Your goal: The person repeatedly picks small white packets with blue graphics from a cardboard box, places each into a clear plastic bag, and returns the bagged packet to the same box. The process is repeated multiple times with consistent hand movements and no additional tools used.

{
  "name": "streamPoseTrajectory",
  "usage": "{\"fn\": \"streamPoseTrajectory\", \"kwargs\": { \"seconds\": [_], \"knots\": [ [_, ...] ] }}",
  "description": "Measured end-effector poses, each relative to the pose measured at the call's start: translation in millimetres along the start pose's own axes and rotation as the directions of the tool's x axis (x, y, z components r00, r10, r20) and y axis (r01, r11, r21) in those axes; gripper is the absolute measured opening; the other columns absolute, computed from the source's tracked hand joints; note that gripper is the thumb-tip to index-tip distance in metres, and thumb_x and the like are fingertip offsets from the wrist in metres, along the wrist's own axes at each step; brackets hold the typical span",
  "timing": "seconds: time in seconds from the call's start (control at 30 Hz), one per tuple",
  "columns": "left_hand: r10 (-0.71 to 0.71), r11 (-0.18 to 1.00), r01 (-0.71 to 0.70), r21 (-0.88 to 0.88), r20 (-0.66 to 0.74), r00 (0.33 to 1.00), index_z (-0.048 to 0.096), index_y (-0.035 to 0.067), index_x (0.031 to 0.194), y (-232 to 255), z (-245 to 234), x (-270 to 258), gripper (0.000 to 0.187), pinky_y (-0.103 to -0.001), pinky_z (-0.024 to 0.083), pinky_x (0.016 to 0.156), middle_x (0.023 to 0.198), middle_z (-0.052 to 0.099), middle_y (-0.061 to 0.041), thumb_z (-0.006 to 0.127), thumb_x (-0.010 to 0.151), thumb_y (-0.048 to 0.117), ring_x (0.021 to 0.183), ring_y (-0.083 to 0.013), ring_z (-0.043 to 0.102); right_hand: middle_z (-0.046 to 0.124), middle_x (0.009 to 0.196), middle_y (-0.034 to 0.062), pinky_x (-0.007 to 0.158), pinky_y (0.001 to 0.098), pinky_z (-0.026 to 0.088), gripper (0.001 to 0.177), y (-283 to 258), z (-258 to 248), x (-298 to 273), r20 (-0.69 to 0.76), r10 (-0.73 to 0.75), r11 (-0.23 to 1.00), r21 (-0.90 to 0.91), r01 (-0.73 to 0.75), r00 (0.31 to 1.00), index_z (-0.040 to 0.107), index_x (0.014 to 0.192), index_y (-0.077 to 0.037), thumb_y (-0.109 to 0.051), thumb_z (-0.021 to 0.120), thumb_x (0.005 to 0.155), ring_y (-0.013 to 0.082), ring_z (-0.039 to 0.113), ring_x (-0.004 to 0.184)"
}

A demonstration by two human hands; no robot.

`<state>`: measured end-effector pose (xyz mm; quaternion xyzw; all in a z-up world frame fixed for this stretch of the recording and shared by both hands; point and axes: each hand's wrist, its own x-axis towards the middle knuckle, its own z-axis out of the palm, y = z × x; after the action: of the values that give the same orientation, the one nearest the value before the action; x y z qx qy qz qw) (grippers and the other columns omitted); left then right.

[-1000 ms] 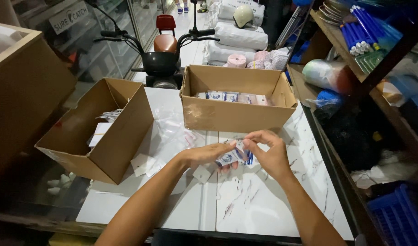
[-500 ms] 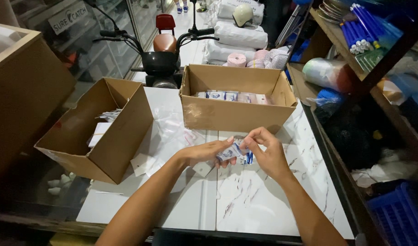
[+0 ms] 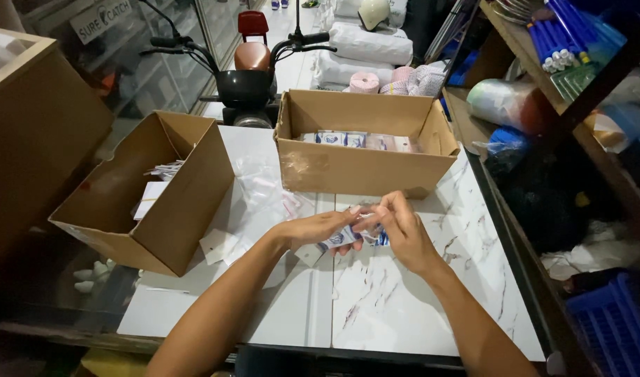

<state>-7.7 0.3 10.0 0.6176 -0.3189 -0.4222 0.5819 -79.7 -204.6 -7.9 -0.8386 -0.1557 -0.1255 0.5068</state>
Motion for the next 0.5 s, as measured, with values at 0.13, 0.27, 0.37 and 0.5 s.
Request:
{"fn": "streamPoseTrajectory", "kwargs": {
  "seconds": [0.13,0.27,0.37,0.5],
  "knots": [
    [0.016,0.999,-0.015,-0.037,0.019,1.000,0.064,0.010,0.103,-20.4,-5.9,8.6,0.060,-0.025,0.059,0.053,0.088,0.073,-0.007,0.033,0.108,0.062,0.067,-0.0134,0.069,0.083,0.091,0.0178,0.098,0.0490,0.051,0.021,9.1,-0.2,0.0,0.008,0.028,0.999,0.021,-0.028,1.000,0.046,0.103,-0.008,-0.027,0.041,0.110,0.0349,0.076,0.106],
    [0.166,0.986,-0.168,-0.010,-0.108,0.980,0.058,-0.007,0.130,-22.6,-8.6,12.5,0.051,-0.026,0.063,0.058,0.095,0.071,-0.011,0.064,0.100,0.034,0.072,-0.0139,0.069,0.078,0.088,0.0155,0.093,0.0454,0.054,0.015,57.7,-10.2,10.6,-0.174,0.021,0.983,0.182,0.011,0.985,0.046,0.107,-0.008,-0.022,0.043,0.111,0.0294,0.075,0.099],
    [0.248,0.968,-0.251,0.018,-0.239,0.939,0.062,-0.008,0.118,-41.2,-16.9,26.2,0.037,-0.025,0.064,0.058,0.087,0.071,-0.009,0.077,0.091,0.014,0.071,-0.0146,0.071,0.073,0.106,0.0174,0.089,0.0410,0.058,0.038,27.2,-20.0,11.6,-0.260,0.083,0.966,0.258,-0.014,0.962,0.042,0.127,-0.007,-0.022,0.063,0.099,0.0286,0.074,0.096],
    [0.308,0.947,-0.322,-0.003,-0.284,0.908,0.070,-0.001,0.101,-18.2,3.6,15.0,0.018,-0.021,0.060,0.054,0.074,0.073,-0.006,0.078,0.089,0.008,0.063,-0.0101,0.070,0.078,0.099,0.0135,0.086,0.0297,0.060,0.074,6.9,-16.4,8.4,-0.138,0.233,0.949,0.250,-0.194,0.963,0.058,0.145,-0.013,0.002,0.084,0.078,0.0184,0.075,0.090]
  ]
}}
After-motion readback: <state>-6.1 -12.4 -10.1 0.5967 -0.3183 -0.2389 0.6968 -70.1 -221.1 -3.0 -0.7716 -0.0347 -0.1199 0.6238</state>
